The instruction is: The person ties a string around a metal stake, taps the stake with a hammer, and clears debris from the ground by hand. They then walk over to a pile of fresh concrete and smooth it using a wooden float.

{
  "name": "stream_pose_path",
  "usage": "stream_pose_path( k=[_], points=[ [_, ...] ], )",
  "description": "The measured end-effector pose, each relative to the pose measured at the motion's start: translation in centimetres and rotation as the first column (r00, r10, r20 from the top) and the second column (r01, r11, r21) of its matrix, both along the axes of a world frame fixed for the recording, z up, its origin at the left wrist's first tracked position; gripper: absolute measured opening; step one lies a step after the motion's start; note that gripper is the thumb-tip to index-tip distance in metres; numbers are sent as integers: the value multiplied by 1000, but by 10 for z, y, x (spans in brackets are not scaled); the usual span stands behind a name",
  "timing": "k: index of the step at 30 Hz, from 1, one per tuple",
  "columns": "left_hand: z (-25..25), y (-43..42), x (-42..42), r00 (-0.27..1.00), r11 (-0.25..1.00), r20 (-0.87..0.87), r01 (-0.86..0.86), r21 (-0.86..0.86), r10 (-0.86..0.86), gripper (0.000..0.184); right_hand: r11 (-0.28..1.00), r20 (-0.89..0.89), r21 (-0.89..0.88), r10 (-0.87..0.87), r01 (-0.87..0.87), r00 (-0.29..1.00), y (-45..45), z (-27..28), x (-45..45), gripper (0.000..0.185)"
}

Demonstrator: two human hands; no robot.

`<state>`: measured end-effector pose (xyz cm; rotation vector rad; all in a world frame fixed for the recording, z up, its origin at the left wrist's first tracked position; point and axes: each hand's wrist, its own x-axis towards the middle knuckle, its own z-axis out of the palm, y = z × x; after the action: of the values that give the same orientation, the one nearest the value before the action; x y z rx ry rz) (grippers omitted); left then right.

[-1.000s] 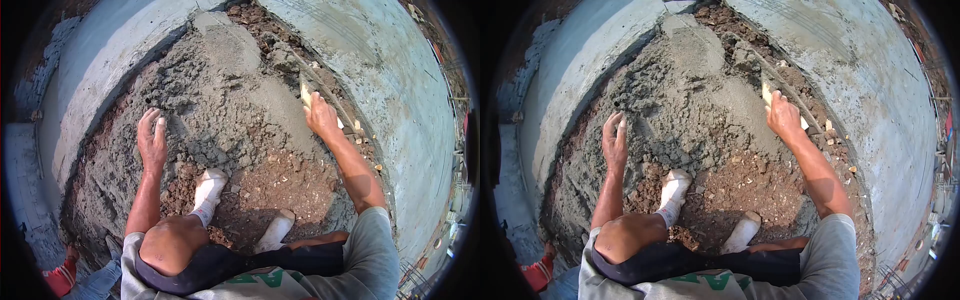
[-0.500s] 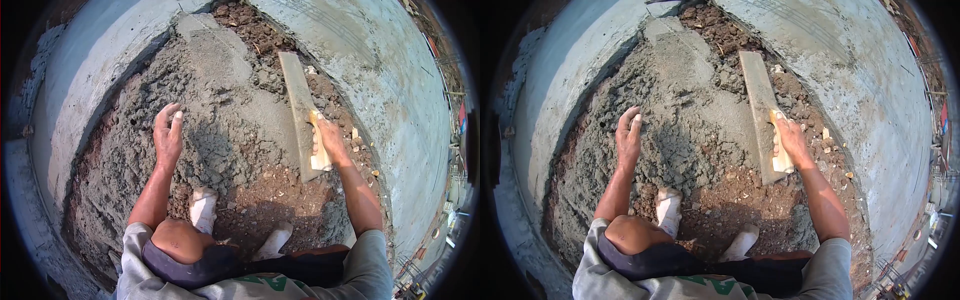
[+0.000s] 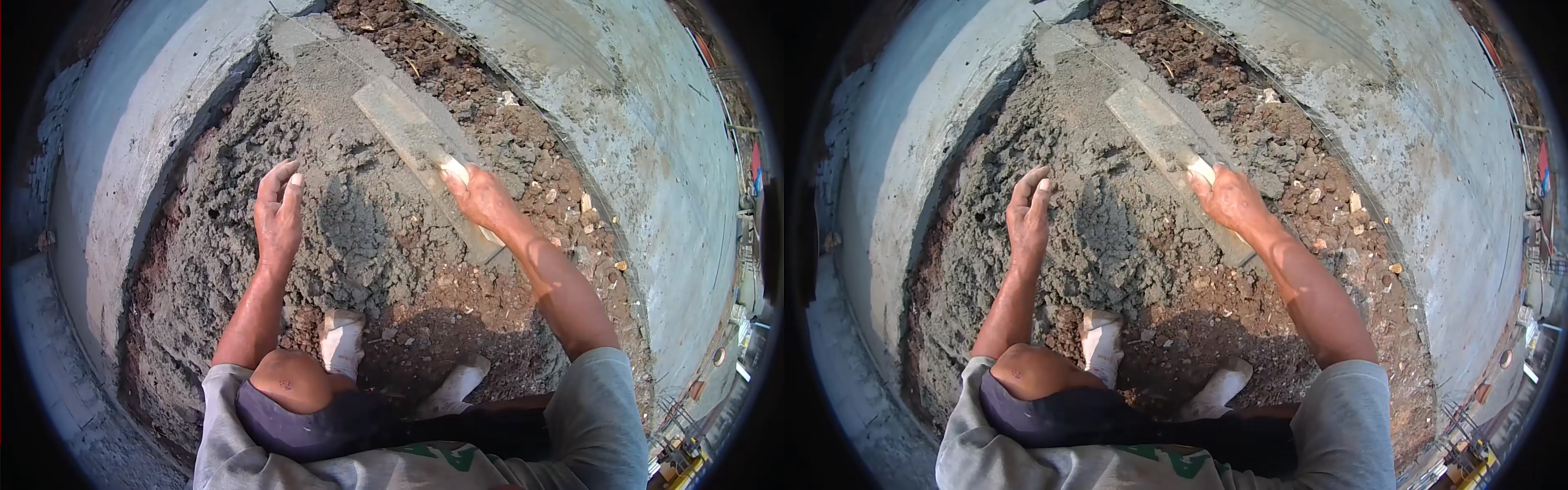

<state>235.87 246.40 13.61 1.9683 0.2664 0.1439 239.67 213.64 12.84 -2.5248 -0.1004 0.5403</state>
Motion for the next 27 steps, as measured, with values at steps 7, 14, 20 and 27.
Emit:
stream_pose_path(
  k=[7, 14, 20, 27],
  points=[
    [20, 12, -23, 992, 970, 110, 40, 239, -68, 32, 967, -317, -240, -157, 81, 936, -80, 42, -110, 53],
    [19, 36, -49, 1000, 985, -13, -22, 171, 25, 31, 990, -174, -13, -142, 142, 975, -11, 13, 1, 66],
    [22, 29, -50, 998, 972, -55, 13, 235, 0, 33, 999, -110, 27, -29, 32, 994, 83, 7, 113, 64],
    [15, -13, -24, 996, 991, 3, 91, 97, -92, 31, 999, -80, 36, 6, -3, 997, -12, -7, -25, 59]
  ],
)
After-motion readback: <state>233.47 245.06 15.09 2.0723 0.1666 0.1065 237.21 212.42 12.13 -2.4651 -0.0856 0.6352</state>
